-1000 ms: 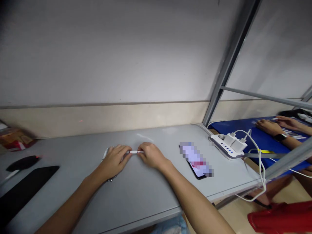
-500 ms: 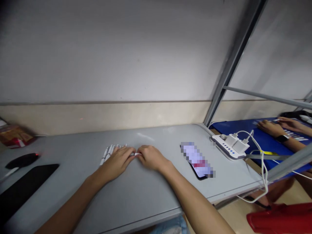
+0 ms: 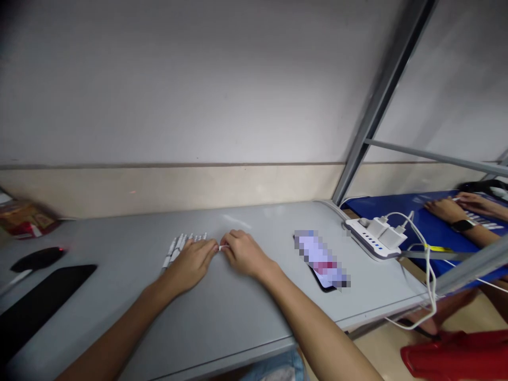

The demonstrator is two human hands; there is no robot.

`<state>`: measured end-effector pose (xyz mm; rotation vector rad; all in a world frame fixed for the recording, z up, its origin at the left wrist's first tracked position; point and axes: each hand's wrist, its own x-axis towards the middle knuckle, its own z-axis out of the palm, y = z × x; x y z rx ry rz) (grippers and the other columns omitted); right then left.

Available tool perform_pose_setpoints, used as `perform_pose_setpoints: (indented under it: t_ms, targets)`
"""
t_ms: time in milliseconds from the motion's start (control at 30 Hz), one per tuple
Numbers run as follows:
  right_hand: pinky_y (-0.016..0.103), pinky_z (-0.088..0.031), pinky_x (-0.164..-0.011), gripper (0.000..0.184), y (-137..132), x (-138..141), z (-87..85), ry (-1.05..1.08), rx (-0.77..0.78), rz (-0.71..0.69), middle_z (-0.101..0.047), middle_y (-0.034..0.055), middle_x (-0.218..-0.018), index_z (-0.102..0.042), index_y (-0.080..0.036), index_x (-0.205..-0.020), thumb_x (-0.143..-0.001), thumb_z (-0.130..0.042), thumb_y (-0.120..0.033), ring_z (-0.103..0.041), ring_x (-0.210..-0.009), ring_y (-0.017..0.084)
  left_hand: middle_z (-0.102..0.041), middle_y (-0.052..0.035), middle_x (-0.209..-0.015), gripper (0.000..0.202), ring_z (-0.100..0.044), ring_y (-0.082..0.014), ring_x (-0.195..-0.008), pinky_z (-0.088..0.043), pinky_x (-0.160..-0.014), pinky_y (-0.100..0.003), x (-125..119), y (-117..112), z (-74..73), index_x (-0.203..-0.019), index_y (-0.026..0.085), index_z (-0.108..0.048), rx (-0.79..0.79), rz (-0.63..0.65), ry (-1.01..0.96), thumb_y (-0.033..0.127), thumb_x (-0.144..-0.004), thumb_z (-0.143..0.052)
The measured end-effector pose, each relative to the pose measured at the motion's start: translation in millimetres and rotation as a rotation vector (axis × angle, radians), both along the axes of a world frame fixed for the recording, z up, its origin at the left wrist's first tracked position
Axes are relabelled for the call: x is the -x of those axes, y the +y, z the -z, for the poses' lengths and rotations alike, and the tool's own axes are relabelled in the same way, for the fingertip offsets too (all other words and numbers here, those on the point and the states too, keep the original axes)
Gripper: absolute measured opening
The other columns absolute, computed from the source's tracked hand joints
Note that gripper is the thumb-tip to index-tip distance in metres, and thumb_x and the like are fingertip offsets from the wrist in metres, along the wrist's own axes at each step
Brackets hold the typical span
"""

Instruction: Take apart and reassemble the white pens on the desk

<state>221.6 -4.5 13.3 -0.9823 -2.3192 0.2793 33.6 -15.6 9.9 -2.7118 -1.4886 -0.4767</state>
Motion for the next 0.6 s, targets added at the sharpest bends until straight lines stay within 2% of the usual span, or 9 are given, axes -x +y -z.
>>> perform_pose_setpoints:
  t_ms: [200, 367, 433, 533, 600]
  targets:
    - [0.028, -0.037, -0.077, 0.012, 2.8, -5.9, -1.2, -0.020, -0.014, 0.047, -0.062, 0.0042, -0.085, -0.059, -0.017, -0.092, -0.084, -0.056, -0.010, -0.052, -0.083, 0.017, -0.067, -0.0036, -0.084, 0.035, -0.061, -0.0215, -0.082, -0.038, -0.082, -0.038, -1.0, -0.8, -3.4, -0.090, 0.020, -0.057, 0.060, -0.009, -0.067, 0.032, -0.099, -0.025]
    - [0.028, -0.036, -0.078, 0.019, 7.2, -9.5, -0.7, 0.009, -0.001, 0.104, -0.063, 0.0039, -0.091, -0.061, -0.019, -0.094, -0.081, -0.056, -0.005, -0.053, -0.086, 0.017, -0.068, -0.0025, -0.113, 0.032, -0.061, -0.0203, -0.100, -0.039, -0.091, -0.038, -0.6, -0.7, -6.0, -0.119, 0.027, -0.057, 0.098, 0.056, -0.213, 0.028, -0.096, -0.034]
    - [0.029, -0.037, -0.078, 0.020, 9.5, -11.8, -1.2, 0.042, -0.004, 0.124, -0.063, 0.0041, -0.090, -0.061, -0.019, -0.092, -0.079, -0.057, -0.004, -0.054, -0.087, 0.017, -0.067, -0.0021, -0.118, 0.035, -0.061, -0.0189, -0.102, -0.040, -0.092, -0.037, -0.6, -0.1, -7.0, -0.124, 0.028, -0.056, 0.131, 0.069, -0.272, 0.026, -0.096, -0.035]
    - [0.029, -0.039, -0.077, 0.018, 13.4, -16.5, -2.9, 0.139, 0.013, 0.151, -0.064, 0.0044, -0.087, -0.062, -0.018, -0.087, -0.077, -0.058, -0.004, -0.055, -0.085, 0.017, -0.069, -0.0025, -0.112, 0.034, -0.062, -0.0188, -0.100, -0.042, -0.090, -0.035, 0.0, 1.2, -9.0, -0.118, 0.026, -0.059, 0.162, 0.042, -0.343, 0.027, -0.095, -0.034]
    - [0.028, -0.040, -0.075, 0.013, 16.2, -20.1, -4.4, 0.235, 0.054, 0.159, -0.065, 0.0042, -0.087, -0.062, -0.018, -0.087, -0.078, -0.059, -0.009, -0.056, -0.081, 0.016, -0.071, -0.0022, -0.103, 0.033, -0.063, -0.0186, -0.091, -0.044, -0.084, -0.033, 1.7, 2.5, -9.7, -0.114, 0.025, -0.061, 0.160, 0.007, -0.380, 0.030, -0.095, -0.034]
